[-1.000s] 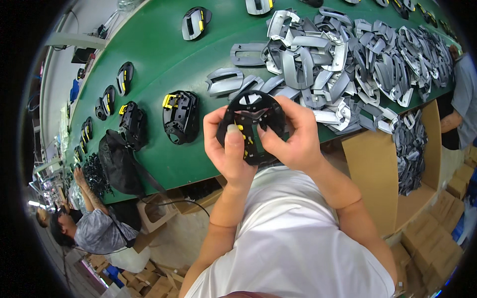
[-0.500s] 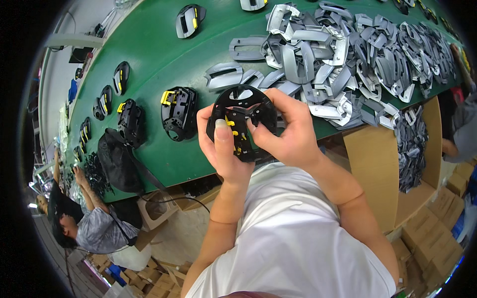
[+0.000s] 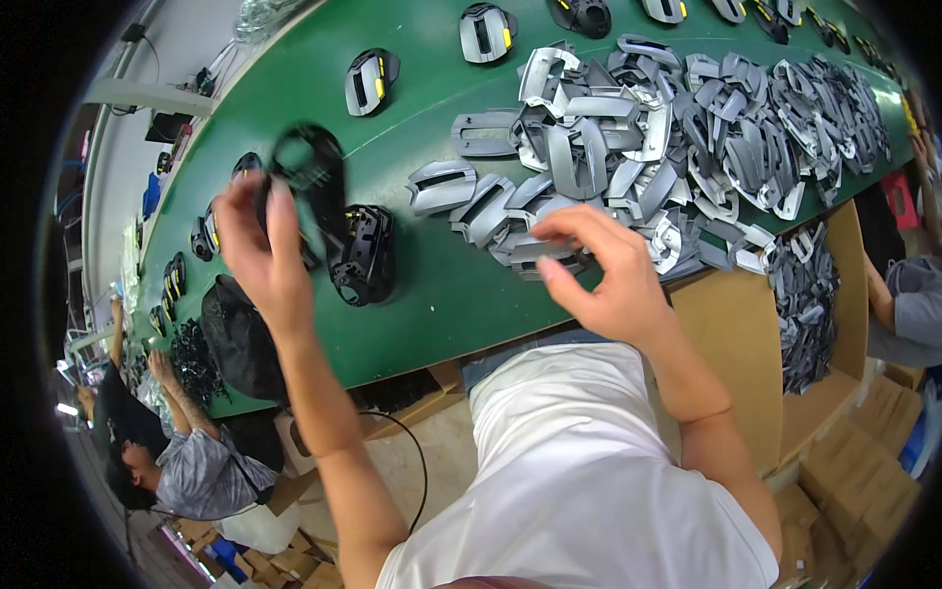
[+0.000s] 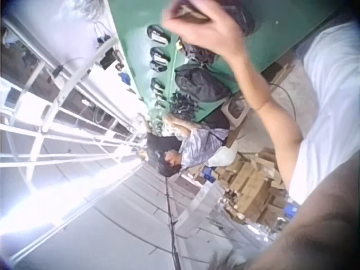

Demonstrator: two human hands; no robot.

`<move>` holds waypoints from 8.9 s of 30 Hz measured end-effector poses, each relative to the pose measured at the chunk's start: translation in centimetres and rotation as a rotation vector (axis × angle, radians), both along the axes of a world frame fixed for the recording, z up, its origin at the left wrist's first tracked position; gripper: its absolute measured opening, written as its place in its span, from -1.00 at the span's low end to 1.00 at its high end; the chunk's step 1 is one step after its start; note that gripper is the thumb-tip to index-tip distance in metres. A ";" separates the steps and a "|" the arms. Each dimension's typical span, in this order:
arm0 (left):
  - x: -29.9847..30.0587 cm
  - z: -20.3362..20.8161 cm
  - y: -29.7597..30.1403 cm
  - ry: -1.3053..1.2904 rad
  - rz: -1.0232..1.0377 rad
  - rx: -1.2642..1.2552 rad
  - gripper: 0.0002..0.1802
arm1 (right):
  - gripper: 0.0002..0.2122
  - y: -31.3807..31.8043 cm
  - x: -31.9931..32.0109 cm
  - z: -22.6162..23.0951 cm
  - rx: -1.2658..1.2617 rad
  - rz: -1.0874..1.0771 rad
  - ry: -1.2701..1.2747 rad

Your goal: The person assembles plastic mouse housings by hand, joining plastic components, yellow clips, and internal electronic parts.

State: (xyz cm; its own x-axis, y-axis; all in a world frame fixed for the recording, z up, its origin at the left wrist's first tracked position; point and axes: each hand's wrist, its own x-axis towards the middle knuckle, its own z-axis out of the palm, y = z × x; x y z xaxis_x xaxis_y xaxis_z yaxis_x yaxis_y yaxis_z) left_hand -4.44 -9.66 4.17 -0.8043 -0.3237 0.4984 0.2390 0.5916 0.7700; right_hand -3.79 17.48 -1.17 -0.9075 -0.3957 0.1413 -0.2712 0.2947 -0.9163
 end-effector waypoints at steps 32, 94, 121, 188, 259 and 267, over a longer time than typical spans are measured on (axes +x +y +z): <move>-5.5 -4.7 3.0 -0.512 -0.565 -0.786 -0.57 | -0.82 0.3 1.9 -0.1 0.076 -0.044 0.233; 5.0 -8.4 11.1 -0.222 -0.592 0.744 -0.55 | -0.76 -3.7 2.4 -2.0 -0.355 -0.045 0.387; 4.3 -9.9 11.4 0.019 -0.542 0.444 -0.58 | -0.74 -2.9 1.3 -2.3 -0.446 0.098 0.446; 5.8 -6.2 13.9 -0.031 -0.381 0.634 -0.72 | -0.79 -3.6 3.0 -1.3 -0.520 -0.122 0.080; 3.3 -4.8 9.4 -0.325 -0.277 0.437 -0.81 | -0.95 -2.4 1.3 -0.9 -0.503 0.008 -0.328; -15.8 -4.3 0.9 -0.481 0.142 -0.370 -0.35 | -0.82 -1.0 3.5 0.8 -0.554 0.015 -0.228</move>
State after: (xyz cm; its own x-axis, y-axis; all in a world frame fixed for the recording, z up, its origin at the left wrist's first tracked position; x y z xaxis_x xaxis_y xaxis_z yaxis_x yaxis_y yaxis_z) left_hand -20.23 -8.72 -0.16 -0.9284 -0.3189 0.1906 -0.1840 0.8404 0.5098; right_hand -0.28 16.53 -0.32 -0.9340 -0.3318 0.1327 -0.0502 -0.2457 -0.9680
